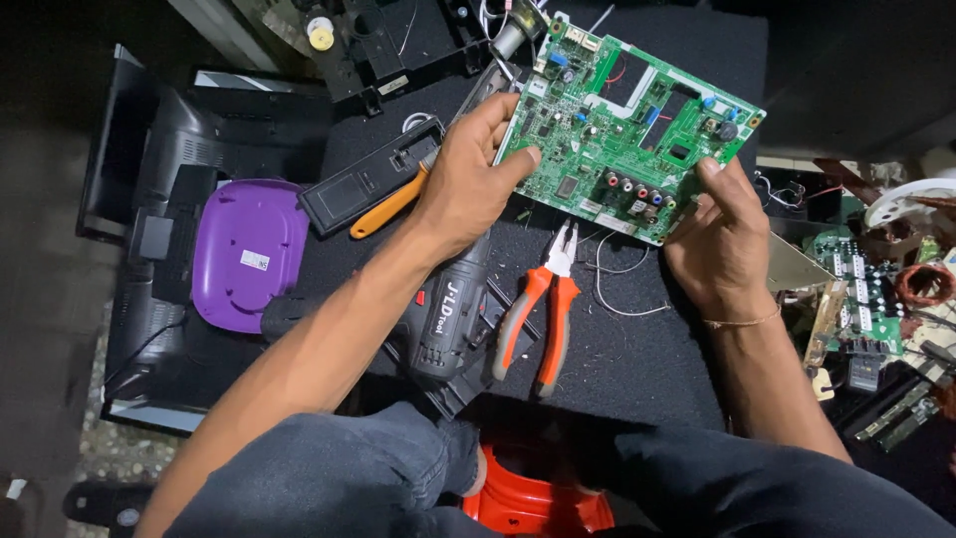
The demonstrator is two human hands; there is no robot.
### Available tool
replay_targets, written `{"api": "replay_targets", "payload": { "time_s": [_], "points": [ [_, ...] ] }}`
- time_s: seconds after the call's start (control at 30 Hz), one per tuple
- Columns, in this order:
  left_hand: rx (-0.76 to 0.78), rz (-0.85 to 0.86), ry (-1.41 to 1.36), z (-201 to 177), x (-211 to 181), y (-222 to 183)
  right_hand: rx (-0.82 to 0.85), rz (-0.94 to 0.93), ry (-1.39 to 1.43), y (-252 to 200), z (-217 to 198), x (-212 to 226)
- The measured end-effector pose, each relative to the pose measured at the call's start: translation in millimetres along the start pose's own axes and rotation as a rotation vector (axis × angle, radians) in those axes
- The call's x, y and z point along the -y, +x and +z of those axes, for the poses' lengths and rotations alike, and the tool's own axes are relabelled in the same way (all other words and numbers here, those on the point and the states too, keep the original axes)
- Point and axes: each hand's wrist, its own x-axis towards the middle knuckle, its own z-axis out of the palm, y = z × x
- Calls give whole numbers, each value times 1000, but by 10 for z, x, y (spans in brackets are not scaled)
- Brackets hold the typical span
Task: Repairing electronic devices by handling wires with pliers, inspecting circuit boards, and examining a remote control.
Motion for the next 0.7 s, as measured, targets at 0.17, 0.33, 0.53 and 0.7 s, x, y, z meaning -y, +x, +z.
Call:
{"api": "replay_targets", "payload": {
  "time_s": [0.17,0.33,0.53,0.7],
  "points": [
    [9,1,17,-9,1,-6,24,-3,12,0,24,-3],
    [2,-11,22,-7,-16,-7,19,15,55,1,10,-3],
    [28,70,30,4,-158,-28,9,0,31,-10,51,10],
    [34,40,-25,4,-234,-55,-3,20,11,-31,83,36]
  ]
}}
